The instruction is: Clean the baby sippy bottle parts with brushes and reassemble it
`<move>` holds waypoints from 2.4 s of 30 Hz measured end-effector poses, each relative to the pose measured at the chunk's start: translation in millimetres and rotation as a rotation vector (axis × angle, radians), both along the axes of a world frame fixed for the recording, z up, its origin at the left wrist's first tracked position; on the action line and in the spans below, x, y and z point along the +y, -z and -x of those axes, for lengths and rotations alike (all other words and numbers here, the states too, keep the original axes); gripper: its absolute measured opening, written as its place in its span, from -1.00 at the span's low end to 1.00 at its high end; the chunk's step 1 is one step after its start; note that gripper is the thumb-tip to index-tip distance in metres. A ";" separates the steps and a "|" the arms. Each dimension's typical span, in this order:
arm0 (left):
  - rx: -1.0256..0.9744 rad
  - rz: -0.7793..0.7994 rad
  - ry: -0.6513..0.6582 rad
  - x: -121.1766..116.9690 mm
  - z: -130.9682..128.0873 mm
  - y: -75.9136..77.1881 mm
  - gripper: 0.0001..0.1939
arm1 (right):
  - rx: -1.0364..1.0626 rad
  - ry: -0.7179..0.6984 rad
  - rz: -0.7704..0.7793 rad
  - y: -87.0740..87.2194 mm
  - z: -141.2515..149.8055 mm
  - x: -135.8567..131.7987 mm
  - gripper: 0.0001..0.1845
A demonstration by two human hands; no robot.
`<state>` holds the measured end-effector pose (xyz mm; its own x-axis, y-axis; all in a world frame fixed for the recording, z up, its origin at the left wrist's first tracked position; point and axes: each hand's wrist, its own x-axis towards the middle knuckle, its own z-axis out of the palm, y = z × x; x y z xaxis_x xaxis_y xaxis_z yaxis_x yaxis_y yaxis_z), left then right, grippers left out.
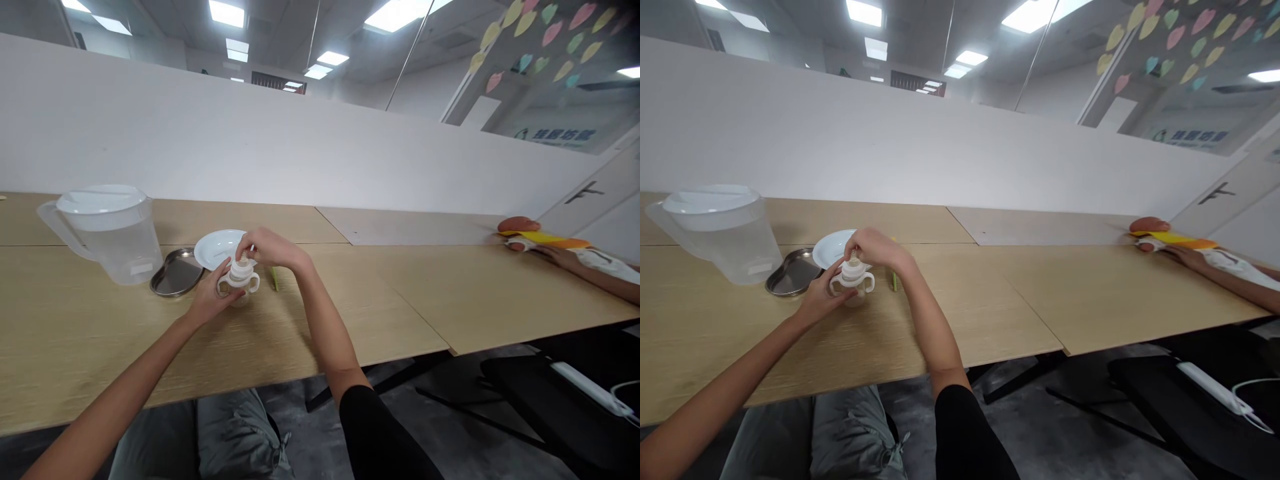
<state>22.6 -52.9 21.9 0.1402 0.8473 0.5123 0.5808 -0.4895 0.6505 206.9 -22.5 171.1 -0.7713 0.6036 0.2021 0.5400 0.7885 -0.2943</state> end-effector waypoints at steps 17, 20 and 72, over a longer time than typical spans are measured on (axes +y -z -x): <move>-0.060 -0.120 0.035 7.9 2.7 9.6 -0.06 | 0.673 0.367 -0.272 -15.9 -22.1 -11.1 -0.82; -0.120 -0.134 0.070 8.1 5.6 9.0 -0.16 | 0.576 0.478 -0.327 -6.0 -16.1 4.0 -0.80; 0.275 -0.165 -0.171 32.4 28.9 19.9 -0.49 | 0.341 0.824 0.005 49.7 -2.8 71.4 -0.53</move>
